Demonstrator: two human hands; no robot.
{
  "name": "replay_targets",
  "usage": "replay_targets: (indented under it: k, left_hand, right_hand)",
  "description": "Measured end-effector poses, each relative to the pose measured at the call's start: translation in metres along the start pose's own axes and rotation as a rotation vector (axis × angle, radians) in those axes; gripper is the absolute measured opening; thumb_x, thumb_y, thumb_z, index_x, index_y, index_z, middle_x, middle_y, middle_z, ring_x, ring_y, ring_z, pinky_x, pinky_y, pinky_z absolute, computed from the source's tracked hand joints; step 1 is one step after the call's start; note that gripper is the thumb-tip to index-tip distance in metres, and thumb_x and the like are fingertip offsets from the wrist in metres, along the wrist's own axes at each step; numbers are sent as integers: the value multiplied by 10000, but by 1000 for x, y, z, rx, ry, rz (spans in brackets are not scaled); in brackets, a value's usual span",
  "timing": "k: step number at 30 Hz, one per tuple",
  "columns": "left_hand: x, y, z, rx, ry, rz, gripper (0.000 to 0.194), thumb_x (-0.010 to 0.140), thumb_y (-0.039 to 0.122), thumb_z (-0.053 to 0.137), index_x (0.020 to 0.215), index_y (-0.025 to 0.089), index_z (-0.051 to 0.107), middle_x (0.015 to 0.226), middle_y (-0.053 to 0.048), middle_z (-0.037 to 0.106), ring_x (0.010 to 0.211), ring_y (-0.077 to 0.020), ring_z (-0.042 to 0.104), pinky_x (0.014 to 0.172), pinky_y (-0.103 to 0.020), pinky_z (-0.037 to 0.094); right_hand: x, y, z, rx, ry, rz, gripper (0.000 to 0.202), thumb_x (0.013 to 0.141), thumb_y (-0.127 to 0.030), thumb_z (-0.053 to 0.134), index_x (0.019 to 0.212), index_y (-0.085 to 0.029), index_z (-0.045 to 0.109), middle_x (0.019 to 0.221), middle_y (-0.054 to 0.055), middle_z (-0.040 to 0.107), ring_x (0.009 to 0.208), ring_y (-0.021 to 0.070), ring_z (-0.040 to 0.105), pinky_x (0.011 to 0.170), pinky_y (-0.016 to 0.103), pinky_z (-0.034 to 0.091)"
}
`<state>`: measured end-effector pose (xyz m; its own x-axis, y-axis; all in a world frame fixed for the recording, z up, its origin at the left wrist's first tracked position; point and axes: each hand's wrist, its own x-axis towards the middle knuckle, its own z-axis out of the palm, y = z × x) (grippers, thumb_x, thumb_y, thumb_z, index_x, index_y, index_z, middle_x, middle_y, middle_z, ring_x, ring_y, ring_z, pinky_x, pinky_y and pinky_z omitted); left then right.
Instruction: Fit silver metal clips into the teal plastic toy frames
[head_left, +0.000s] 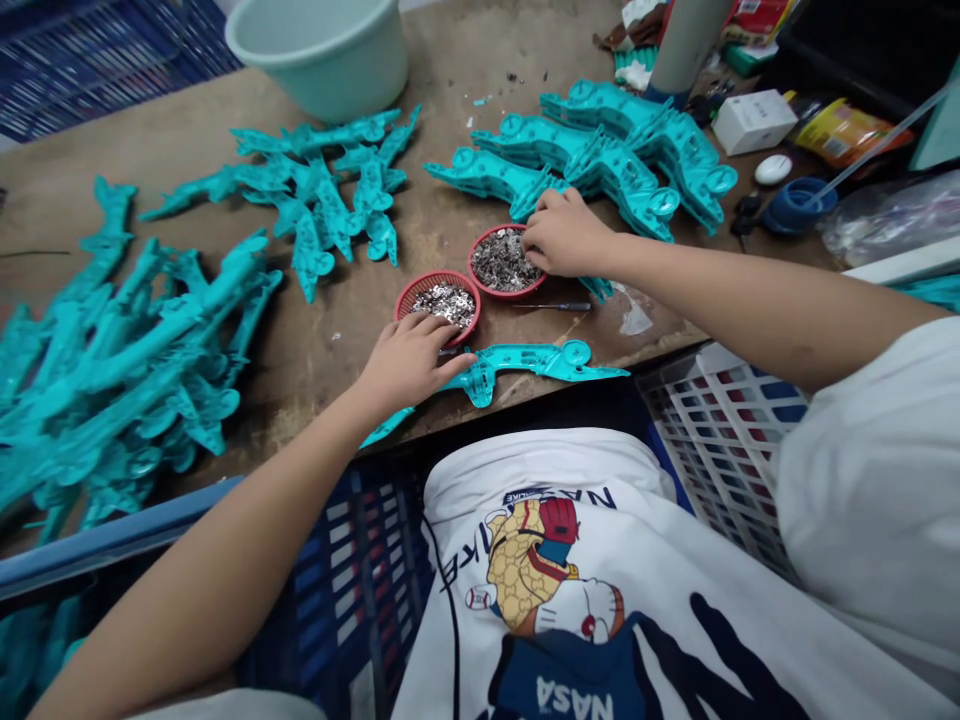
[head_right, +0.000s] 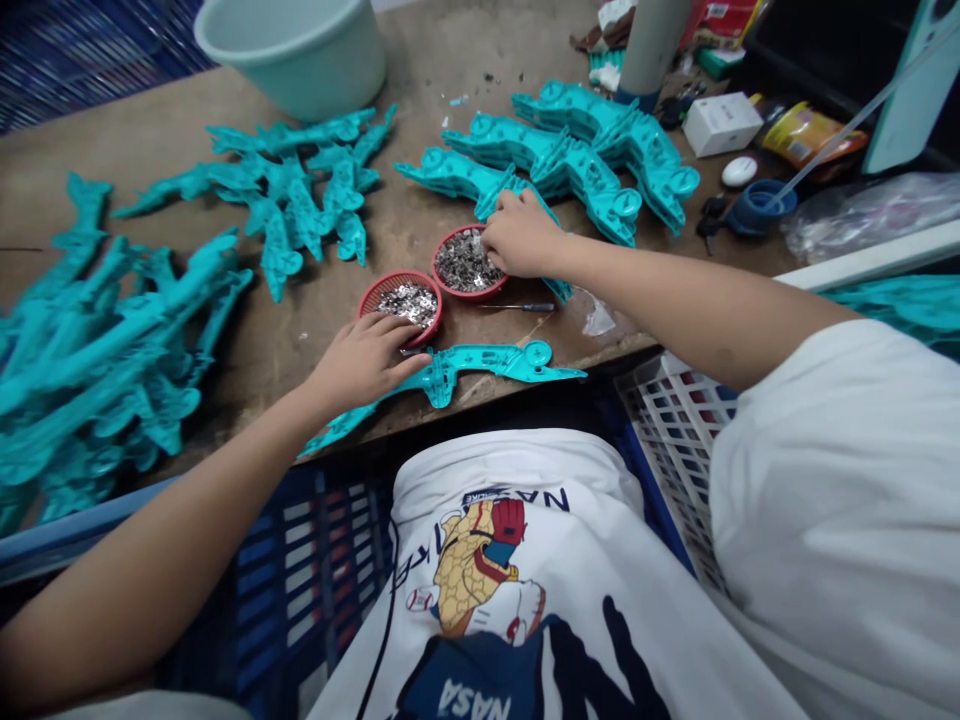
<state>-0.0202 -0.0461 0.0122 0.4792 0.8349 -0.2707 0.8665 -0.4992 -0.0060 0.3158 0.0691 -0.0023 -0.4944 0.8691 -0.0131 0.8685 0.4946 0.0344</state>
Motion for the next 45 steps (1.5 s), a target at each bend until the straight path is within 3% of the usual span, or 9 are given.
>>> replay_targets:
  k: [4,9,15,19,22,29,34,40,45]
  left_hand:
    - [4,-10,12,-79,96,25,584,1281,591,539,1583,253,908,1756,-171,834,1718,-455,676,1428,-660,568]
    - [7,-17,16,-130,154,51,665,1271,602,464,1545,216,932,1701,-203,862,1679,-478,725,1384,-701,596]
    - [11,-22,12,-196,168,120,779,1278,627,341,1448,169,947,1569,-237,900,1552,-464,801,1352,-659,625]
    - [13,-22,19,-157,115,108,775,1259,654,360,1565,192,901,1730,-230,823,1627,-478,747,1387,-675,603]
    - [14,-18,23,-113,84,96,789,1262,643,342,1601,183,885,1741,-236,804,1601,-495,757,1370,-688,604]
    - [22,-21,23,-197,163,133,691,1269,606,393,1428,250,964,1498,-168,893,1499,-422,813,1354,-591,619]
    - [26,-30,23,-341,259,161,556,1211,451,497,1302,195,982,1430,-175,918,1422,-408,852,1315,-568,667]
    - [17,-32,12,-440,367,18,338,1138,358,676,1276,256,967,1431,-83,952,1374,-349,851,1371,-553,639]
    - [17,-30,9,-446,349,-47,412,1118,330,679,1412,223,946,1442,-114,952,1341,-348,863,1379,-577,634]
  right_hand:
    - [4,1,-5,15,35,34,492,1218,-292,563,1455,-108,953,1447,251,924,1540,497,740,1240,612,574]
    - [8,2,-4,74,24,125,445,1158,-216,623,1435,-85,945,1395,242,930,1332,451,838,1082,496,622]
    - [-2,-1,-22,230,53,64,474,1170,-163,594,1517,-110,914,1525,219,900,1419,360,819,1259,456,609]
    - [-17,-13,-52,351,109,-60,501,1241,-134,499,1549,-83,892,1636,226,863,1557,313,777,1404,438,554]
    - [-38,-33,-64,409,81,-113,440,1265,-209,576,1510,-209,941,1570,155,907,1503,338,818,1368,483,613]
    - [-90,-63,-42,522,-79,-60,333,1212,-290,738,1369,-192,1015,1277,116,966,1264,368,911,1227,510,680]
    - [-87,-58,-24,503,-108,27,363,1184,-218,714,1378,-168,1017,1250,127,968,1207,348,915,1176,469,690]
    - [-82,-60,-20,596,-277,34,278,1134,-244,870,1381,-190,987,1218,116,956,1116,325,911,1136,466,717]
    - [-84,-62,-19,602,-341,99,240,1080,-252,917,1302,-205,995,1201,127,955,1133,361,913,1112,495,740]
